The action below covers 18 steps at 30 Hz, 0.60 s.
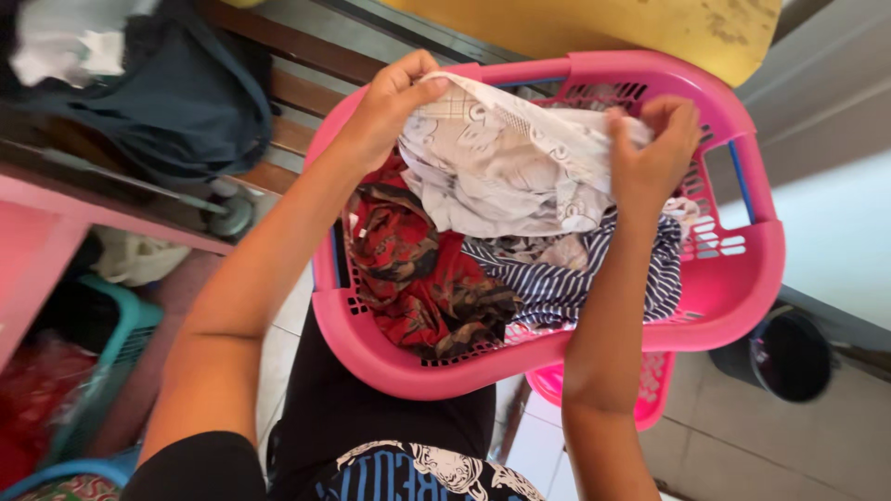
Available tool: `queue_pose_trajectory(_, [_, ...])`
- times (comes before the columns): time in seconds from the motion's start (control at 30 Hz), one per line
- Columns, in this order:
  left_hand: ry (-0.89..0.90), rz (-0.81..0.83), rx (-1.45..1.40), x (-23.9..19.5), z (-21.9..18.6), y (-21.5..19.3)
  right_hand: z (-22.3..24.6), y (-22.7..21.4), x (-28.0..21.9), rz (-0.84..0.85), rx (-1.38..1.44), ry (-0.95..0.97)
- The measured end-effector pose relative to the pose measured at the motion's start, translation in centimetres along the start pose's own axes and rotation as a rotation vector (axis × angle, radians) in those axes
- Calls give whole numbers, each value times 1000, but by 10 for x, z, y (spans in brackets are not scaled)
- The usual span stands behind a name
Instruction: The person repeatedly picks up garments from a pink laundry basket, unfolds and refolds them by hand, and places them back into the same basket. The person handles multiple patterned and striped garments one at a time throughout the clip.
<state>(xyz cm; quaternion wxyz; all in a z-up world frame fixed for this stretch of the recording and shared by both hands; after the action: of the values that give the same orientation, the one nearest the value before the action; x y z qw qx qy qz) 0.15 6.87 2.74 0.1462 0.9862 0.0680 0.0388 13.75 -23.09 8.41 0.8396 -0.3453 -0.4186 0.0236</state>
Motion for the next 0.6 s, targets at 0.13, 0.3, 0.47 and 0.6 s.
queue_pose_trajectory(0.13, [50,52,199,-12,-42,52,77,-1,-10,202,661,-383])
queue_pose_trajectory(0.3, [257,74,422,-21,-83,98,103,32,-25,230,13,-532])
queue_pose_trajectory(0.47, [563,-357,1744,-61,-82,87,-23,1,-11,-224,296,78])
queue_pose_trajectory(0.6, [428,-632,2005,-68,-88,19,-63,-11,-21,-413,262,54])
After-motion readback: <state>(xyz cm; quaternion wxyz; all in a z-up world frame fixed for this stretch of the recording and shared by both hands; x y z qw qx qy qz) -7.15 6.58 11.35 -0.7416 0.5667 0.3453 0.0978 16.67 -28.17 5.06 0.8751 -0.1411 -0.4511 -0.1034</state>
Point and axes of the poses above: each hand's wrist, its own x-axis towards the middle knuckle, its own y-axis out of the palm, z = x × y, the point moved 7 cm from there along x, towards the middle knuckle, and after that the axes turned 10 degrees about -y, right-handed, at the moved point
